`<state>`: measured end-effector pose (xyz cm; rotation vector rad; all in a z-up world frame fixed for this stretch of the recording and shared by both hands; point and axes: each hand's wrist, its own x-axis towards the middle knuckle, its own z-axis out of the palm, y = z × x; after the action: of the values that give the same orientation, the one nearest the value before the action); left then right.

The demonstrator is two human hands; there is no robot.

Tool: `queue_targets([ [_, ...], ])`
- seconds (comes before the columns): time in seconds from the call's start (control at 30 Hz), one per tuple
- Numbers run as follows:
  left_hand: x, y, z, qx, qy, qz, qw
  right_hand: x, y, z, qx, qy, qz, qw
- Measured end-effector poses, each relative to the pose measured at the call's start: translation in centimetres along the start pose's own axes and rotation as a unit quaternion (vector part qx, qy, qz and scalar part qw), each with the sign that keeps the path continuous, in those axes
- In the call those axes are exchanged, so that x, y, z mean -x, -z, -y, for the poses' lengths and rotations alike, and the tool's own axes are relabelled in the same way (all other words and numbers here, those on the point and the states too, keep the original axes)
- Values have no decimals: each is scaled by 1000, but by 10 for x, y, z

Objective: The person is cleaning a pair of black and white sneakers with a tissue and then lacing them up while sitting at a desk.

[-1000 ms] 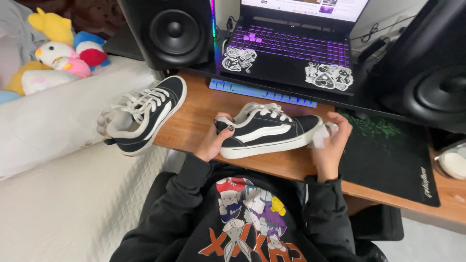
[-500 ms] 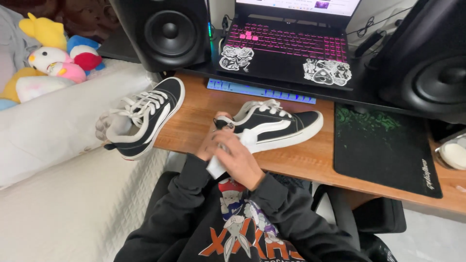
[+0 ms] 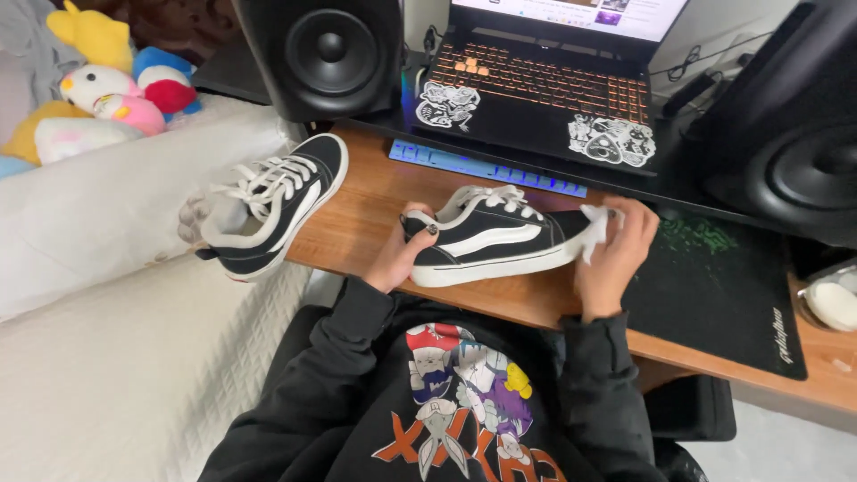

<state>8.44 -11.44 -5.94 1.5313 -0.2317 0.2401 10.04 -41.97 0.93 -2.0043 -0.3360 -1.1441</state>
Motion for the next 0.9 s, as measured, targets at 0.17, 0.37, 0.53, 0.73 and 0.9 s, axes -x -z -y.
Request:
queue_targets([
  [0.17,1,-4,-8,-7,2,1,1000,-5,-18,25,-33,13,-25,999],
  [0.37,-3,2,-1,-12,-3,-6,1000,48,-52,119,-130,104,40,985],
  [0.53,0,7,10,2,-4,3,1000,60,-67,161,-194,182,151,952],
  [0.73,2,2,-9,-3,27,0,1000,48,-49,111,-128,202,145,960],
  [0.9,3,-2,-10,-1,13,-4,1000,17,-17,34,-47,72,61,994],
])
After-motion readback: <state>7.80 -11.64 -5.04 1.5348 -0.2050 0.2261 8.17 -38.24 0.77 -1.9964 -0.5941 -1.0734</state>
